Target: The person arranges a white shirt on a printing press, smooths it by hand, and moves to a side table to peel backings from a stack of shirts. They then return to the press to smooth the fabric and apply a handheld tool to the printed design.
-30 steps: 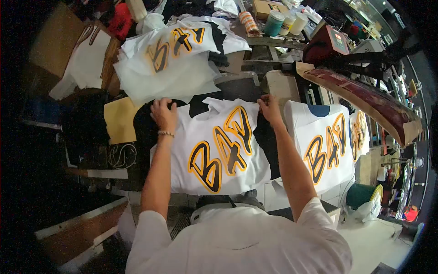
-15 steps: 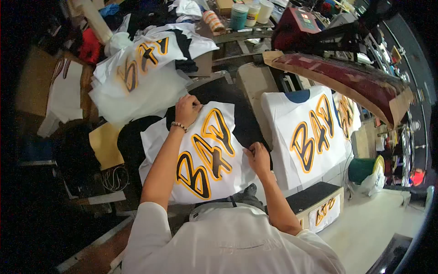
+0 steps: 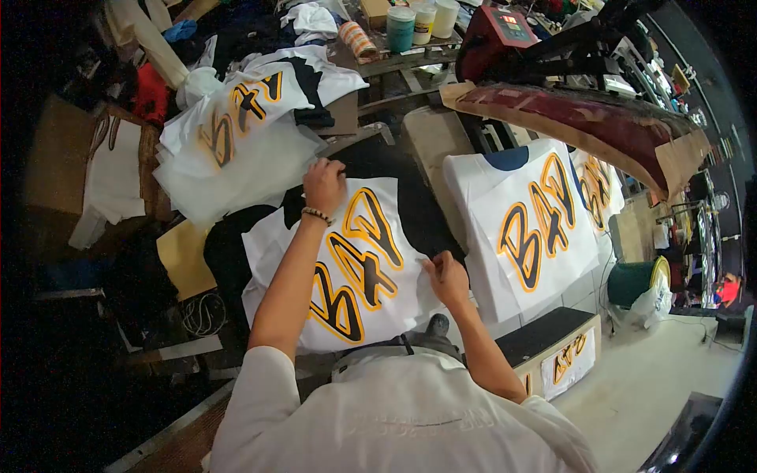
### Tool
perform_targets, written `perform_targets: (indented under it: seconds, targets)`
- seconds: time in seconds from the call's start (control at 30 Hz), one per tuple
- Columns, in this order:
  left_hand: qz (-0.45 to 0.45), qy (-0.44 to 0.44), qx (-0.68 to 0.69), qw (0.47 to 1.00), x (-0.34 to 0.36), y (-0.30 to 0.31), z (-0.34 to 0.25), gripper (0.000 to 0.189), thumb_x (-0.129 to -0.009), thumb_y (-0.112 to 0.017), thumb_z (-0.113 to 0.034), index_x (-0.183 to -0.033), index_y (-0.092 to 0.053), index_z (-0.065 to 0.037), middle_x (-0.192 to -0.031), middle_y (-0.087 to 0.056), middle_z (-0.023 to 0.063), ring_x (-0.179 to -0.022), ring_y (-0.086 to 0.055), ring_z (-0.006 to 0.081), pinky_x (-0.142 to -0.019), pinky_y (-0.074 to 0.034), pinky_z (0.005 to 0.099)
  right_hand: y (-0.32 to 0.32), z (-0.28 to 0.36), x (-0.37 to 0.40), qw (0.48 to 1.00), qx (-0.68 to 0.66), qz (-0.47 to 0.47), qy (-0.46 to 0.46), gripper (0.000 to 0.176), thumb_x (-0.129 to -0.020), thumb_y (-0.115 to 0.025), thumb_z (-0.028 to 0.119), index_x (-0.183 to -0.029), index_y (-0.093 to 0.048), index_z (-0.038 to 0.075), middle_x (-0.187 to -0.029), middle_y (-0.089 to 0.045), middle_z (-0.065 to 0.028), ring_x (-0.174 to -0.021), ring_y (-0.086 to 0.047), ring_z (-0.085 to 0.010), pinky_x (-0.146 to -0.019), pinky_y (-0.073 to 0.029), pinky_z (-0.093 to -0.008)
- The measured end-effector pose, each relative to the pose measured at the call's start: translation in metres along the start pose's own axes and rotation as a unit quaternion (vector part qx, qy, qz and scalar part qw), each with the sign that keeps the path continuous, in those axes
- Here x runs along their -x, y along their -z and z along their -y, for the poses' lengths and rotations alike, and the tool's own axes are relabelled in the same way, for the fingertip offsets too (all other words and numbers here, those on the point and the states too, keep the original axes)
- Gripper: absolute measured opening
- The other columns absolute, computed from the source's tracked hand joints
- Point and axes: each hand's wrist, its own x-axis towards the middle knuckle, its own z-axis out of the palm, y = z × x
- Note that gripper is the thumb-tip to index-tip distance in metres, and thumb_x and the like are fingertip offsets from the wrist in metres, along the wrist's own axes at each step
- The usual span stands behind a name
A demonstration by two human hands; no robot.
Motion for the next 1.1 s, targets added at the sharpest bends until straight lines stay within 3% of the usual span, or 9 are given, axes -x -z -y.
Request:
perform_targets:
  seconds: [0.33, 0.47, 0.53, 0.7, 0.73, 0.8, 0.93, 1.0, 1.1]
  targets:
    - [0.179, 0.062, 0.103, 0.976, -0.015, -0.052, -0.041, 0.017, -0.079, -0.079, -0.029, -0.088, -0.071, -0.018, -0.09, -0.064, 0.0013, -0.099, -0.06, 0.0275, -0.085, -0.042, 0.0531, 0.016, -0.014, 0.038, 0.997, -0.025, 0.052, -0.043, 0.05, -0.086, -0.074, 0.048, -0.089, -0.061, 0.0, -0.065, -0.061, -0.0204, -0.064, -0.062, -0.0413, -0.06, -0.047, -0.0466]
    - [0.108, 0.018, 0.096, 0.989, -0.008, -0.063, -0.044, 0.013, -0.081, -0.077, -0.028, -0.082, -0.068, -0.017, -0.09, -0.065, 0.0013, -0.098, -0.061, 0.0279, -0.084, -0.042, 0.051, 0.01, -0.025, 0.052, 0.992, -0.094, 0.012, -0.087, 0.049, -0.091, -0.07, 0.047, -0.086, -0.061, -0.001, -0.063, -0.057, -0.0189, -0.056, -0.054, -0.0334, -0.058, -0.043, -0.0464]
    - [0.098, -0.008, 0.099, 0.99, -0.007, -0.081, -0.033, 0.016, -0.081, -0.075, -0.031, -0.082, -0.07, -0.016, -0.092, -0.067, 0.0029, -0.098, -0.062, 0.0284, -0.084, -0.044, 0.0506, 0.018, -0.022, 0.055, 0.987, -0.099, 0.063, -0.108, 0.049, -0.092, -0.066, 0.05, -0.092, -0.06, 0.001, -0.073, -0.064, -0.0242, -0.072, -0.064, -0.0455, -0.066, -0.047, -0.0516]
    - [0.073, -0.077, 0.134, 0.985, -0.01, -0.098, -0.013, 0.018, -0.074, -0.078, -0.017, -0.085, -0.073, -0.004, -0.09, -0.07, 0.0156, -0.09, -0.064, 0.0369, -0.082, -0.049, 0.0467, 0.016, -0.026, 0.066, 0.989, -0.098, 0.06, -0.094, 0.037, -0.093, -0.067, 0.039, -0.092, -0.06, 0.003, -0.084, -0.067, -0.023, -0.079, -0.065, -0.0437, -0.071, -0.049, -0.0517]
    - [0.145, -0.058, 0.078, 0.985, -0.017, -0.118, 0.002, 0.019, -0.077, -0.077, -0.017, -0.088, -0.073, -0.002, -0.093, -0.071, 0.0167, -0.092, -0.064, 0.0382, -0.084, -0.049, 0.0472, 0.008, -0.037, 0.071, 0.989, -0.11, 0.061, -0.079, 0.034, -0.093, -0.066, 0.039, -0.095, -0.058, 0.006, -0.087, -0.068, -0.0199, -0.086, -0.066, -0.0423, -0.073, -0.05, -0.0523]
    - [0.049, -0.127, 0.129, 0.982, -0.011, -0.107, -0.004, 0.022, -0.086, -0.072, -0.02, -0.093, -0.071, 0.001, -0.09, -0.069, 0.0189, -0.088, -0.065, 0.0374, -0.08, -0.05, 0.0466, 0.016, -0.042, 0.092, 0.988, -0.117, 0.081, -0.059, 0.033, -0.092, -0.067, 0.037, -0.098, -0.057, 0.006, -0.088, -0.068, -0.0204, -0.089, -0.065, -0.0441, -0.077, -0.05, -0.053]
    - [0.064, -0.187, 0.105, 0.975, -0.021, -0.117, 0.01, 0.022, -0.097, -0.061, -0.02, -0.104, -0.067, 0.0, -0.096, -0.068, 0.0195, -0.084, -0.065, 0.0365, -0.076, -0.051, 0.0443, 0.031, -0.073, 0.151, 0.981, -0.019, 0.177, -0.077, 0.044, -0.087, -0.071, 0.04, -0.117, -0.063, 0.01, -0.117, -0.066, -0.0177, -0.105, -0.065, -0.0403, -0.088, -0.051, -0.0518]
    - [0.206, -0.091, 0.085, 0.971, -0.026, -0.097, -0.003, 0.029, -0.101, -0.059, -0.027, -0.108, -0.066, 0.001, -0.101, -0.068, 0.0201, -0.089, -0.065, 0.0354, -0.08, -0.051, 0.043, 0.029, -0.11, 0.189, 0.975, -0.041, 0.181, -0.121, 0.045, -0.086, -0.072, 0.04, -0.12, -0.064, 0.01, -0.117, -0.067, -0.0184, -0.107, -0.065, -0.0399, -0.09, -0.051, -0.0509]
    - [0.212, -0.074, 0.098, 0.969, -0.035, -0.085, -0.01, 0.036, -0.103, -0.055, -0.032, -0.113, -0.065, 0.001, -0.108, -0.068, 0.0211, -0.099, -0.065, 0.0346, -0.086, -0.05, 0.0416, 0.066, -0.144, 0.248, 0.943, -0.072, 0.227, -0.233, 0.05, -0.085, -0.073, 0.038, -0.125, -0.066, 0.01, -0.118, -0.068, -0.0197, -0.112, -0.064, -0.0393, -0.092, -0.051, -0.0483]
